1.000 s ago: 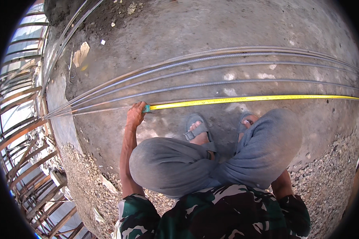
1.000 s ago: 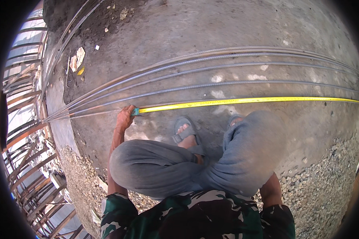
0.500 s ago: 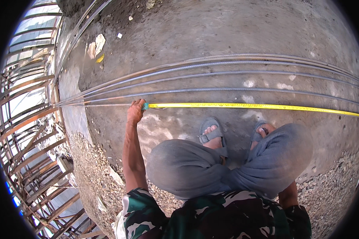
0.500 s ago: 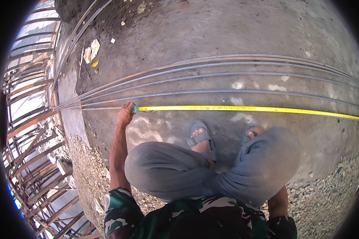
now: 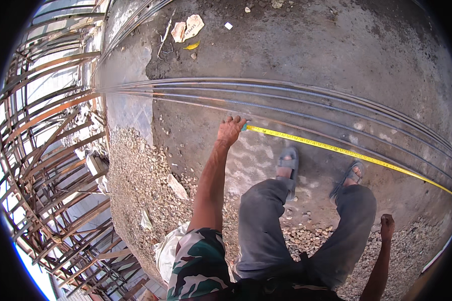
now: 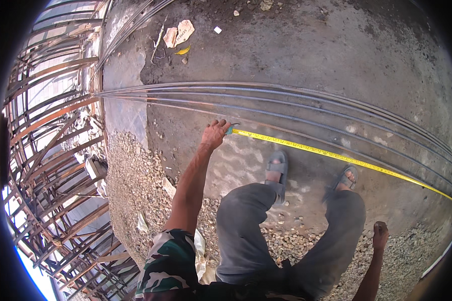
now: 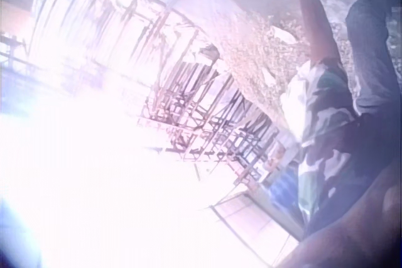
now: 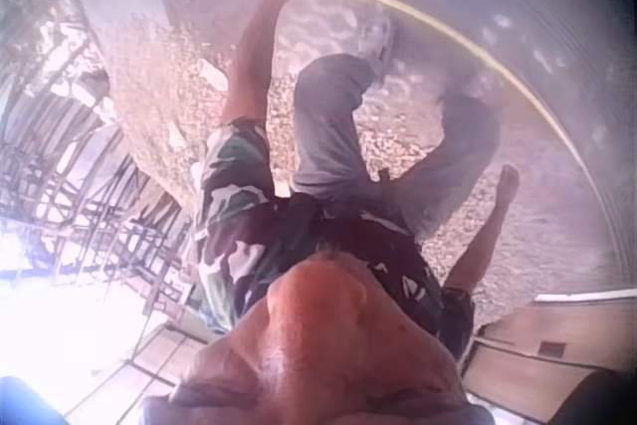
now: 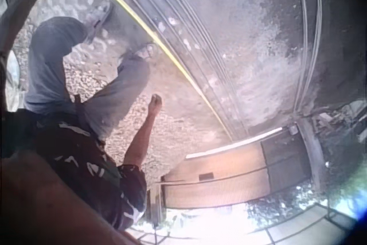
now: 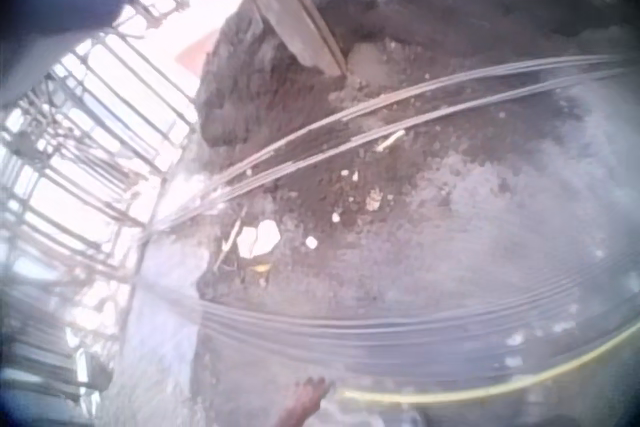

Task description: The person measures and marks long metal rebars on the ground using a measuring tape and a small white marking tool.

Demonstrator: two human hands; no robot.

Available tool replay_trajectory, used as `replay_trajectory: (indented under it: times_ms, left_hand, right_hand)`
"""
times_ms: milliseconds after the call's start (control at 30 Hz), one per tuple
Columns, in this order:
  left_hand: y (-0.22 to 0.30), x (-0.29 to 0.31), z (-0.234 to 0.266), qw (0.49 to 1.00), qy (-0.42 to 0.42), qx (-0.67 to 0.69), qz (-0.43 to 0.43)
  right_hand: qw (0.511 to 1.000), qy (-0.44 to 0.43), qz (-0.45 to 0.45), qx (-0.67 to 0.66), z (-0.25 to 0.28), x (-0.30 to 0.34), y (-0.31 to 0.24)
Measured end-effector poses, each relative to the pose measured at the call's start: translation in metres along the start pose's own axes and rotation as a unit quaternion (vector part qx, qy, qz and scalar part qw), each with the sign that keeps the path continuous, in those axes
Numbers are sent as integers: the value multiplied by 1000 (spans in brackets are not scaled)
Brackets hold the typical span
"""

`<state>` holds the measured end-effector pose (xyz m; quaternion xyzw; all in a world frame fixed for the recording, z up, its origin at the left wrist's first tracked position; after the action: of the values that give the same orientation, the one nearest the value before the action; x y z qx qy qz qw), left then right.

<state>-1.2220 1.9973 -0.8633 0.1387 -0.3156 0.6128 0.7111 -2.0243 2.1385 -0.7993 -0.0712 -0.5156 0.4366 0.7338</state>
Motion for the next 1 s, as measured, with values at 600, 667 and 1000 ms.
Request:
replay_trajectory:
  times_ms: [600,667,1000]
  left_hand:
    - [-320,33,-95,991,104,38,-71]
    - [-364,30,-96,989,125,18,-73]
    - [-517,38,-100,994,58,58,-66]
  right_hand:
    - [982,125,-139,7,-369,433,-280]
    - [986,99,-128,-35,-418,420,-342]
    - [981,72,-178,-16,-516,340,-498]
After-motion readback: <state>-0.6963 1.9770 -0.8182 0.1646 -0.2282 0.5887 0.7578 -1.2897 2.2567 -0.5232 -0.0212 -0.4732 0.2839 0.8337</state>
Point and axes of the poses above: each hand's wrist, its own x-axis away from the middle knuckle, its own z-axis out of the back of the hand, y = z × x, the point moved 3 cm from there along -x, towards the middle knuckle, and after that the axes turned 9 degrees about -x, right-handed, at the moved point
